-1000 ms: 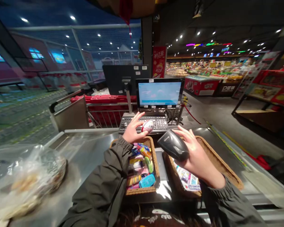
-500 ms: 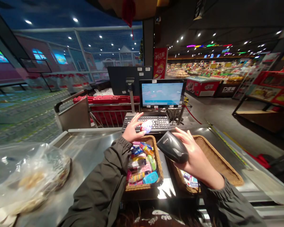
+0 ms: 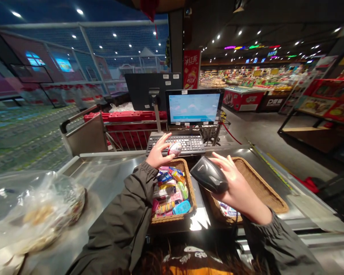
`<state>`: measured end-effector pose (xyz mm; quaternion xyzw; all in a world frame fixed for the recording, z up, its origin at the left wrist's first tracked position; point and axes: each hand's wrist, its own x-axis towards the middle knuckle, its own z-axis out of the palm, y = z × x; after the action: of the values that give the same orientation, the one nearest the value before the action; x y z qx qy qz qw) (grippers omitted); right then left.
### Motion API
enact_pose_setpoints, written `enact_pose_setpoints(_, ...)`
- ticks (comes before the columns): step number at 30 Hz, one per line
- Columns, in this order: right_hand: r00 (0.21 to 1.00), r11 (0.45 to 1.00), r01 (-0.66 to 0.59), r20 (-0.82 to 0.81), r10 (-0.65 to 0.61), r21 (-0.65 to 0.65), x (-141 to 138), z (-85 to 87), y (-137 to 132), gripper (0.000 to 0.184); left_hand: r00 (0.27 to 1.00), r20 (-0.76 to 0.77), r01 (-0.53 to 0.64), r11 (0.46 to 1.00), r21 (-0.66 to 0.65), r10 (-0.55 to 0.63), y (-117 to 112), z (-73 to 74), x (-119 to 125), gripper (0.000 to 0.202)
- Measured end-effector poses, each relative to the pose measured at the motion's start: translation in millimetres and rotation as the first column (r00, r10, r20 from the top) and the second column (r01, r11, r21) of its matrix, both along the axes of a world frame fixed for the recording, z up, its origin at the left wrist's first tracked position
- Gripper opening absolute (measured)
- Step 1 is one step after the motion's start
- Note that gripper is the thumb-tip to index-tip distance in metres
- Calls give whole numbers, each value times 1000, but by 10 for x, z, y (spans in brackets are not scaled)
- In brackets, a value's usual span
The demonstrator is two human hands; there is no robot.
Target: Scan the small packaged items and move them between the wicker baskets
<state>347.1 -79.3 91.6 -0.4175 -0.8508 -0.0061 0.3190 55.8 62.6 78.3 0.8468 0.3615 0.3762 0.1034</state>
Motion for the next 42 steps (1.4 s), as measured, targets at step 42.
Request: enact_pose_setpoints(42,987,960,-142,45,157,-241,-706,-416,390,41,893,-378,-400,815,-420,243,-972,-1314,-1437,37)
